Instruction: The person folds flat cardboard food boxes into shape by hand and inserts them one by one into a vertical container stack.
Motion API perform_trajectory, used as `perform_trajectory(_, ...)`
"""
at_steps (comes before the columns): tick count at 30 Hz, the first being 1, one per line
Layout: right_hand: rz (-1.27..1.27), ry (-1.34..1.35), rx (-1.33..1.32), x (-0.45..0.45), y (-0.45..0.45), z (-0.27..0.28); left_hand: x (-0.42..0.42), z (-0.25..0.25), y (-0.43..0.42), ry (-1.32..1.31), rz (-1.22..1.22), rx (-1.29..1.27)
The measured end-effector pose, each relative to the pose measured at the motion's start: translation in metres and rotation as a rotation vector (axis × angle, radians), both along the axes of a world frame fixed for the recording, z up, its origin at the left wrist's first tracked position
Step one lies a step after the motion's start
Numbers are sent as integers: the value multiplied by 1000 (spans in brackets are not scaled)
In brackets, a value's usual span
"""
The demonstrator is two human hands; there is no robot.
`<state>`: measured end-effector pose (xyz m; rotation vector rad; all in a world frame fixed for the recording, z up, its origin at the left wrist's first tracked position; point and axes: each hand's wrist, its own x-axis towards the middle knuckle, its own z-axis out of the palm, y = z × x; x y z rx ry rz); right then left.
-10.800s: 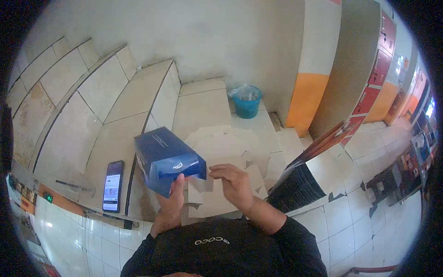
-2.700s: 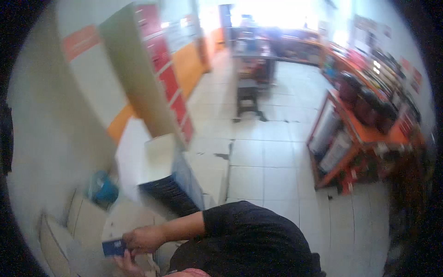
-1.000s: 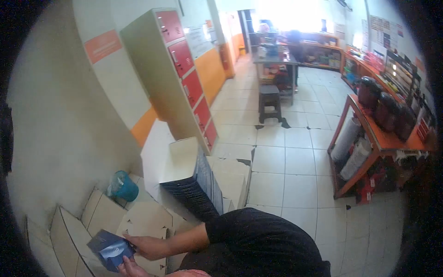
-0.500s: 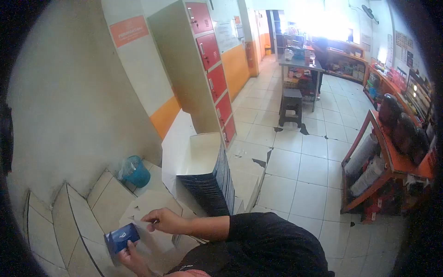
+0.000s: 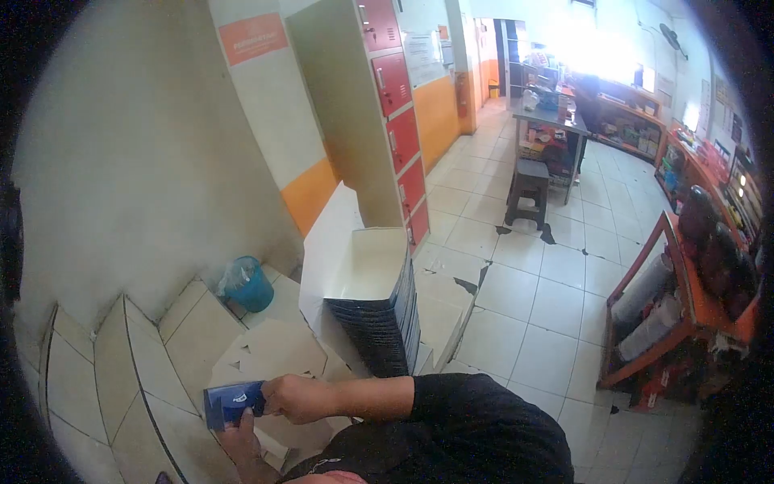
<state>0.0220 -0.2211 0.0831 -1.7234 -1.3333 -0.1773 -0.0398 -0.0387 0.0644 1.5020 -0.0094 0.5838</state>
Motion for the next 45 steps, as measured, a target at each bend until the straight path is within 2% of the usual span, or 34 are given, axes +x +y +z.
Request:
perform_trajectory(2, -42, 4, 8, -1, 1, 2, -2, -1, 3, 286, 65, 111)
perform_trajectory(4, -114, -7, 33, -3, 3, 4, -1, 0, 1, 297, 57, 193)
perform_trajectory(6, -180, -7, 155, -4, 7, 7, 5, -2, -13, 31, -20, 247)
perform_trajectory(9, -280, 28, 218, -6, 12, 2, 13, -7, -38, -278, 104, 265)
perform_trajectory(13, -350, -14, 290, -7, 14, -3, 19, -25, -33, -274, -52, 211)
perform_trajectory(16, -195, -113, 175, -3, 11, 5, 14, -33, -19, -127, -261, 233)
perform_trajectory(18, -89, -158, 264, 1, -1, 18, 13, -30, -9, -8, -359, 278)
perform_trajectory(19, -36, -183, 307, 7, -7, 26, 9, -22, -13, 56, -337, 321)
perform_trajectory(22, 187, -386, 155, 24, -11, 46, -3, -8, -20, 196, -317, 430)
perform_trajectory(24, 480, -97, 192, 31, -14, 38, -6, -7, -14, 197, -362, 489)
perform_trajectory(25, 623, 48, 209, 34, -15, 35, -8, -1, -13, 323, -390, 466)
perform_trajectory(27, 524, 74, 169, 31, -8, 48, -15, 18, -12, 574, -446, 414)
perform_trajectory(28, 473, 88, 150, 28, -3, 52, -18, 14, -10, 553, -471, 437)
perform_trajectory(30, 428, -174, -110, 32, 9, 35, -24, 4, -5, 513, -518, 485)
perform_trajectory(31, 406, -306, -237, 32, 14, 29, -23, 4, -5, 582, -529, 620)
perform_trajectory(33, 344, -264, -338, 29, 19, 27, -20, 8, -3, 725, -542, 894)
perform_trajectory(34, 316, -246, -389, 27, 21, 28, -23, 1, -1, 718, -498, 785)
perform_trajectory(36, 345, -281, -362, 16, 22, 30, -28, -17, 3, 696, -410, 561)
perform_trajectory(39, 456, -214, -388, 4, 22, 23, -35, -24, 3, 651, -351, 483)
perform_trajectory(41, 494, -187, -421, -1, 22, 15, -35, -43, 7, 591, -336, 593)
perform_trajectory(45, 446, -245, -428, -5, 18, 9, -35, -29, -1, 568, -308, 802)
